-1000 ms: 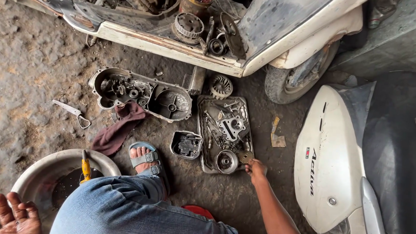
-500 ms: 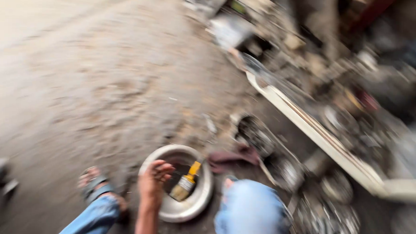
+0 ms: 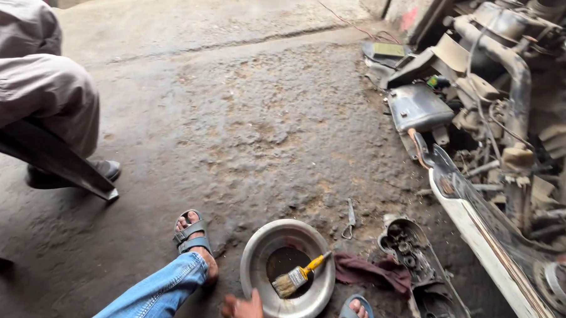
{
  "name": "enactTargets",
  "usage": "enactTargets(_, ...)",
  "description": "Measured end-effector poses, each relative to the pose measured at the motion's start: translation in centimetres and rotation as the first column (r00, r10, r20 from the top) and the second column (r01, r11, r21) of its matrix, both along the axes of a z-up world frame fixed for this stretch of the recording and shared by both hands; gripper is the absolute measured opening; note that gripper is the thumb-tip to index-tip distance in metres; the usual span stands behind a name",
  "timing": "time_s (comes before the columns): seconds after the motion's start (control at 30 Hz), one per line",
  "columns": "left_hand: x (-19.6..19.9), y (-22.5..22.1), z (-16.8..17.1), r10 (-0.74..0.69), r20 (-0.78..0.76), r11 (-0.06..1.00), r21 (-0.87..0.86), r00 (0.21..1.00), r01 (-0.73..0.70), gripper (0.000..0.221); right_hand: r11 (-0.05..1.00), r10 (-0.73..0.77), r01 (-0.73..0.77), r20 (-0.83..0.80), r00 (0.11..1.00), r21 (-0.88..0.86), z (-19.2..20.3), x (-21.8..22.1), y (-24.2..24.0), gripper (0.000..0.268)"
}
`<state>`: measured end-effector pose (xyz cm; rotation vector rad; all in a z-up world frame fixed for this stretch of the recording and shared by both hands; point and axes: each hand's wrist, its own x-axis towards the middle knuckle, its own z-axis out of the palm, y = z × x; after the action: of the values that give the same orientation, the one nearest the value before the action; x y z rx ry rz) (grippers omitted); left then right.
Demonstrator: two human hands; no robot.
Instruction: Cleaning and inspecting motorcycle clutch and engine casing components.
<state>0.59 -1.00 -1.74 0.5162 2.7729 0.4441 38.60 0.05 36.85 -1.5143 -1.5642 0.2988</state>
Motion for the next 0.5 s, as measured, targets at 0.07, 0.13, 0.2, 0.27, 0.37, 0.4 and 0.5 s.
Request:
enactTargets(0.07,-1.8,-2.5,-10.7,-0.180,0.101,0.964,0.215,0.978,0.155,0.065,0.999,0.023,-0.028,0.119,0.993,0.041,3.3,-3.4,4.1,0.021)
enactTargets(0.13,-2.6,-4.1,-16.8,-0.366,0.150,0.861,0.428,0.918,0.273,0.049,0.995,0.044,-0.063,0.235,0.971,0.075,4.9,-6.1,7.0,0.021)
enactTargets(0.2,-2.7,-6.0,-19.2,-0.738,-0.052,0.486,0.651,0.672,0.583,0.051,0.991,0.056,-0.093,0.346,0.937,0.093,4.9,-8.8,8.0,0.021)
enactTargets(0.27,-3.7,-5.8,-21.6,-0.818,0.024,0.441,0.667,0.574,0.600,0.047,0.975,0.195,-0.220,0.404,0.894,0.017,4.5,-9.0,8.2,0.019)
enactTargets(0.37,-2.9,-2.8,-22.5,-0.829,0.214,0.492,0.718,0.517,0.492,0.043,0.947,0.318,-0.304,0.388,0.865,-0.101,5.1,-10.0,8.8,0.021)
enactTargets(0.4,-2.5,-2.7,-22.2,-0.760,0.353,0.598,0.709,0.546,0.374,0.045,0.949,0.308,-0.268,0.311,0.899,-0.164,5.4,-10.4,8.6,0.024)
enactTargets(0.5,-0.9,-2.6,-21.5,-0.468,0.725,0.837,0.546,0.505,-0.008,0.050,0.946,0.288,-0.242,0.215,0.933,-0.217,6.1,-10.5,8.6,0.021)
